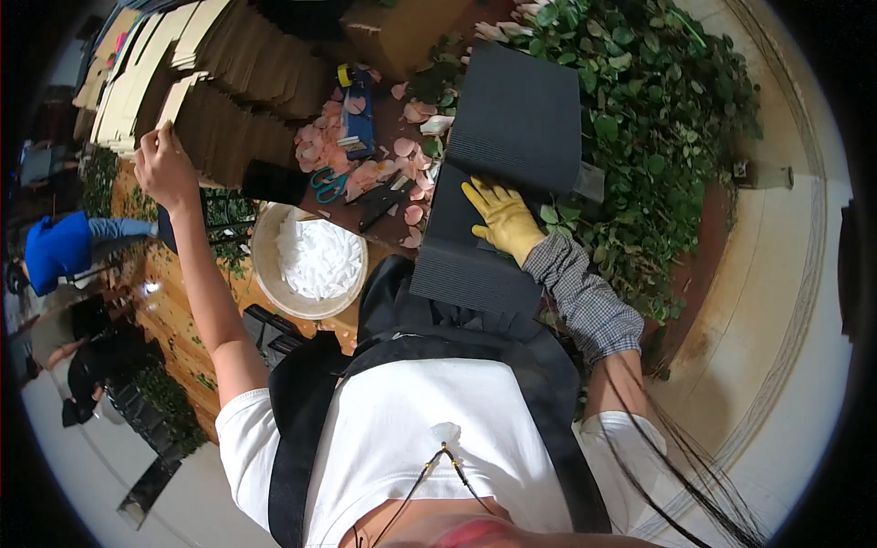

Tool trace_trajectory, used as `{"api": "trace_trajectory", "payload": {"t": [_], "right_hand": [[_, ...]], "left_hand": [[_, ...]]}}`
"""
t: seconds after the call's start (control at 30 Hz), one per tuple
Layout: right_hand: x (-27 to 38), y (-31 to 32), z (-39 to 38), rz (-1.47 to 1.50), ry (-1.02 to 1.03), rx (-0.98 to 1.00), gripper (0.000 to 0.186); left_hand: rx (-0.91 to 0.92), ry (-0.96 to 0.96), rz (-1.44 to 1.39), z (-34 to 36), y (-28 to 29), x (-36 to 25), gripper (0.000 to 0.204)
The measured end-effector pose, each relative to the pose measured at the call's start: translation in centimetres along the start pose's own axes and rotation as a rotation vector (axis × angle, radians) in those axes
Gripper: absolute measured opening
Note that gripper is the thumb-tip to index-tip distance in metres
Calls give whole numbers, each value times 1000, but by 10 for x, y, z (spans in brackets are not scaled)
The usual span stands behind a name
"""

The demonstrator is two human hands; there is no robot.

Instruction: The person arranges roses into a gift box by placing them into the container, closing the lid, and securing the box for transport.

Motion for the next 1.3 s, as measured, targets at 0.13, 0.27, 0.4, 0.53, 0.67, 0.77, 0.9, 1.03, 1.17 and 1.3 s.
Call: {"api": "trace_trajectory", "payload": {"t": [0.13, 0.27, 0.4, 0.53, 0.67, 0.77, 0.9, 1.03, 1.17, 1.3], "right_hand": [[1, -14, 3, 52, -70, 174, 88], [5, -10, 3, 67, -67, 208, 87], [1, -12, 9, 29, -83, 256, 85], [-2, -11, 8, 62, -53, 250, 86], [-20, -15, 9, 138, -15, 247, 30], [-52, 24, -20, 691, -80, -146, 16], [-25, 33, -18, 439, -101, -145, 49], [-15, -7, -1, 72, -241, 231, 68], [-7, -7, 7, 7, -259, 134, 52], [-21, 15, -12, 437, -139, 23, 48]], "left_hand": [[89, 30, 20, 18, -3, -2, 11], [-304, -58, 120, 29, 70, 10, 6], [-207, 305, -754, -5, 142, -46, 10], [1756, 76, -1728, -162, 90, -284, 19], [1607, 271, -1857, -242, 47, -400, 23], [1368, 75, -1780, -255, 31, -412, 31], [1204, -4, -1606, -246, 40, -406, 37], [1039, -483, -1138, -196, 76, -403, 34], [1406, -673, -1500, -215, 88, -431, 27], [1280, -848, -1404, -241, 82, -447, 36]]}}
Point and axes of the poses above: each hand's wrist, its own z-axis towards the middle knuckle, its own y-axis out of the back of the hand, x = y × z, the point moved 8 cm from there along z, towards the middle knuckle, and after that the axes turned 1 degree about z, right-handed, at the moved point
